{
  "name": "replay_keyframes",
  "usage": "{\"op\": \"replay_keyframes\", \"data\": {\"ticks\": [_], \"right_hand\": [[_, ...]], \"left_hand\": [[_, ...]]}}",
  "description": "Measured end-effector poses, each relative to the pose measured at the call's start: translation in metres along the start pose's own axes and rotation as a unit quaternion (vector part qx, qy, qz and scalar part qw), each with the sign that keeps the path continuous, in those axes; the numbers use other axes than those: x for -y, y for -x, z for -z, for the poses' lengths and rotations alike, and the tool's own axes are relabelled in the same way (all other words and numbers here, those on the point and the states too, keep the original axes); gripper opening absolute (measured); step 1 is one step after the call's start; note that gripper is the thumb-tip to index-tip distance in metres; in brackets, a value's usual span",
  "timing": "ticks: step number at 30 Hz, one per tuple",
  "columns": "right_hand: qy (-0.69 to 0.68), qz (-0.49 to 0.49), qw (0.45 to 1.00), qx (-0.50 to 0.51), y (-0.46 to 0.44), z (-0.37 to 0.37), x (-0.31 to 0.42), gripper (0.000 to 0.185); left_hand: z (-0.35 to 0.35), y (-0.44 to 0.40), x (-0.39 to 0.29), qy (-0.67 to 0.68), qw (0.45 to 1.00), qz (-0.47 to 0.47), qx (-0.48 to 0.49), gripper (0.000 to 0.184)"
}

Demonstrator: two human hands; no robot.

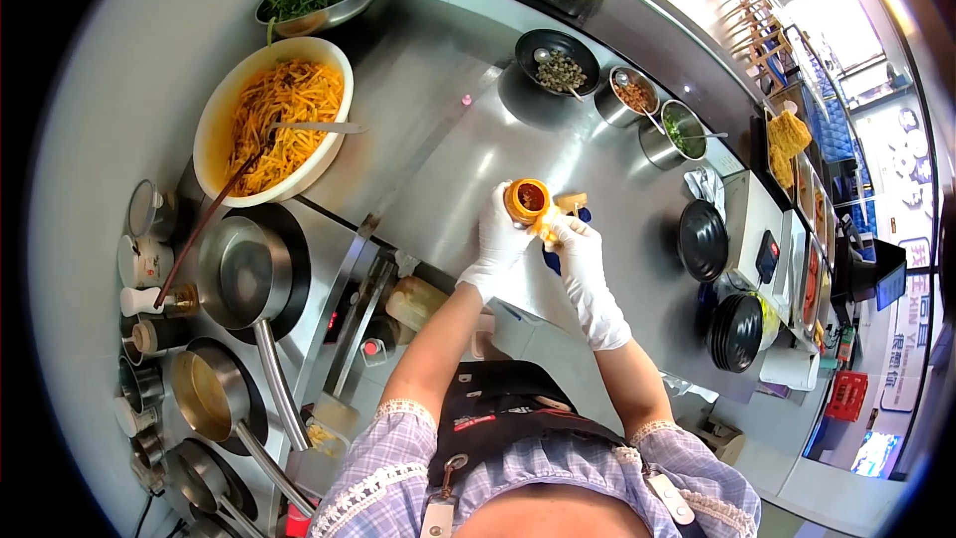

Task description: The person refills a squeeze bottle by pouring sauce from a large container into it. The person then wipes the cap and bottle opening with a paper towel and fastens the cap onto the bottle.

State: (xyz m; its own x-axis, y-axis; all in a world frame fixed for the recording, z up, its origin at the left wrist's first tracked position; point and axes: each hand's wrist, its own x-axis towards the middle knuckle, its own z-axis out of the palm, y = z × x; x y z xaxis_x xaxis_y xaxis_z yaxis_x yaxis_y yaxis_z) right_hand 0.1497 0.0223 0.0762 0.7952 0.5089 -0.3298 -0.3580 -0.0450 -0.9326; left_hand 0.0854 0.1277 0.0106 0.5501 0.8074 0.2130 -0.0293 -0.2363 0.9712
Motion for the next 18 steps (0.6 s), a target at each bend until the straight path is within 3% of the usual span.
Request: {"op": "replay_keyframes", "data": {"ticks": [3, 4, 6, 8, 9, 10, 12, 14, 16, 17, 18], "right_hand": [[-0.039, -0.022, 0.999, 0.005, 0.011, 0.017, 0.004, 0.015], [-0.042, -0.018, 0.999, 0.012, 0.010, 0.031, 0.002, 0.016], [-0.003, -0.026, 1.000, -0.009, 0.008, 0.062, -0.002, 0.017], [0.077, -0.035, 0.996, -0.022, 0.001, 0.085, -0.007, 0.016], [0.105, -0.055, 0.992, -0.033, -0.002, 0.093, -0.013, 0.017], [0.133, -0.075, 0.987, -0.042, -0.006, 0.095, -0.012, 0.018], [0.170, -0.063, 0.982, -0.058, -0.015, 0.098, -0.022, 0.023], [0.210, -0.051, 0.974, -0.073, -0.029, 0.104, -0.031, 0.029], [0.294, 0.091, 0.931, -0.195, -0.045, 0.111, -0.041, 0.038], [0.322, 0.131, 0.919, -0.185, -0.055, 0.115, -0.041, 0.051], [0.320, 0.128, 0.921, -0.184, -0.062, 0.116, -0.043, 0.051]], "left_hand": [[0.001, 0.001, 0.010, 0.007, 1.000, 0.008, 0.029, 0.089], [0.011, 0.002, -0.005, -0.075, 0.996, -0.009, 0.046, 0.099], [0.020, 0.010, -0.001, -0.128, 0.991, -0.033, 0.029, 0.098], [0.026, 0.028, 0.006, -0.080, 0.996, -0.026, -0.012, 0.093], [0.028, 0.039, 0.009, -0.069, 0.997, 0.022, -0.029, 0.084], [0.028, 0.052, 0.019, -0.097, 0.994, 0.014, -0.055, 0.071], [0.032, 0.075, 0.016, -0.088, 0.994, 0.068, -0.010, 0.061], [0.029, 0.092, 0.018, -0.104, 0.993, 0.053, -0.012, 0.056], [0.028, 0.102, 0.020, -0.099, 0.993, 0.065, -0.010, 0.055], [0.029, 0.104, 0.020, -0.092, 0.994, 0.064, -0.016, 0.053], [0.030, 0.105, 0.020, -0.086, 0.994, 0.063, -0.024, 0.052]]}}
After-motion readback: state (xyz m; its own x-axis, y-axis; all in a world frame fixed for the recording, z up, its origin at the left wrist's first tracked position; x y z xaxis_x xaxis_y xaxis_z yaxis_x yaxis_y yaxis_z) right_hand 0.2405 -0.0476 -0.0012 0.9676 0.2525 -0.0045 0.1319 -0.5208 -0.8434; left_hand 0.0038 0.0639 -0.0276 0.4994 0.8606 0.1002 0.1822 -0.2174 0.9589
